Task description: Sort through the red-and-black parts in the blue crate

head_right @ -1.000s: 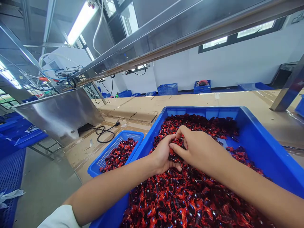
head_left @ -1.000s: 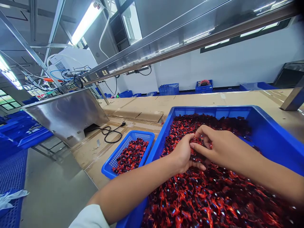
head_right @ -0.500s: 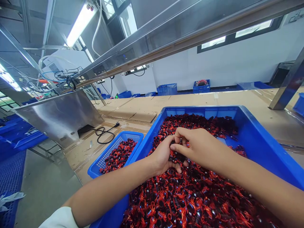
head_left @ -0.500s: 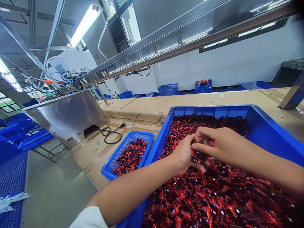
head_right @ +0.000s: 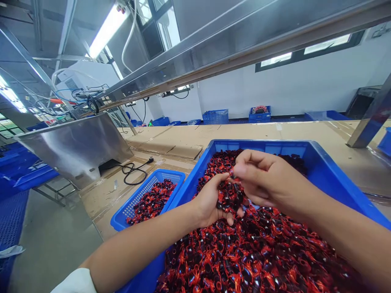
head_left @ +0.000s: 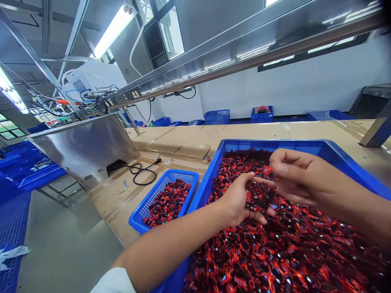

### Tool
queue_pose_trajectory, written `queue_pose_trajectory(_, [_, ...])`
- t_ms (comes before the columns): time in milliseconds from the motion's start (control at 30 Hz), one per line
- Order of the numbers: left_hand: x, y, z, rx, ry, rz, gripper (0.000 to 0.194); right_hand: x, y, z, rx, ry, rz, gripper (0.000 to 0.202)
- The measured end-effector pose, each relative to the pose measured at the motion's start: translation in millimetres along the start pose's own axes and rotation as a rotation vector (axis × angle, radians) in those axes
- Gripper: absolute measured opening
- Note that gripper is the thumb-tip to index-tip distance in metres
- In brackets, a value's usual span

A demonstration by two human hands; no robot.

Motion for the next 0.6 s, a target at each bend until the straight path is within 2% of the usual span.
queue_pose_trajectory(100, [1.1,1.2,-0.5,-0.046,0.051,0.012,0.058,-6.0,2.6,4.9,0.027,-0.235,0.02,0.061])
queue_pose_trajectory(300, [0.6,2.7,-2.7,-0.042,0.077,0.013,0.056,-24.2,13.6,5.1,-0.014,-0.367,0.103,0.076])
queue_pose_trajectory(500, [0.7,4.6,-4.5,-0.032,0.034,0.028,0.059,-33.1,19.7,9.0,-0.058,-0.297,0.077,0.082])
queue_pose_trajectory(600, [2.1,6.1,-5.4,-0.034,0.028,0.04,0.059,-30.9,17.6,6.8,-0.045,-0.251,0.12,0.079])
Point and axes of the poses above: each hand's wrist, its own y-axis away from the middle knuckle, its own x-axis out of the palm, z = x × y, the point moved 3 cm from there along -y, towards the middle knuckle, and after that the axes turned 12 degrees about x, right-handed, at the moved point
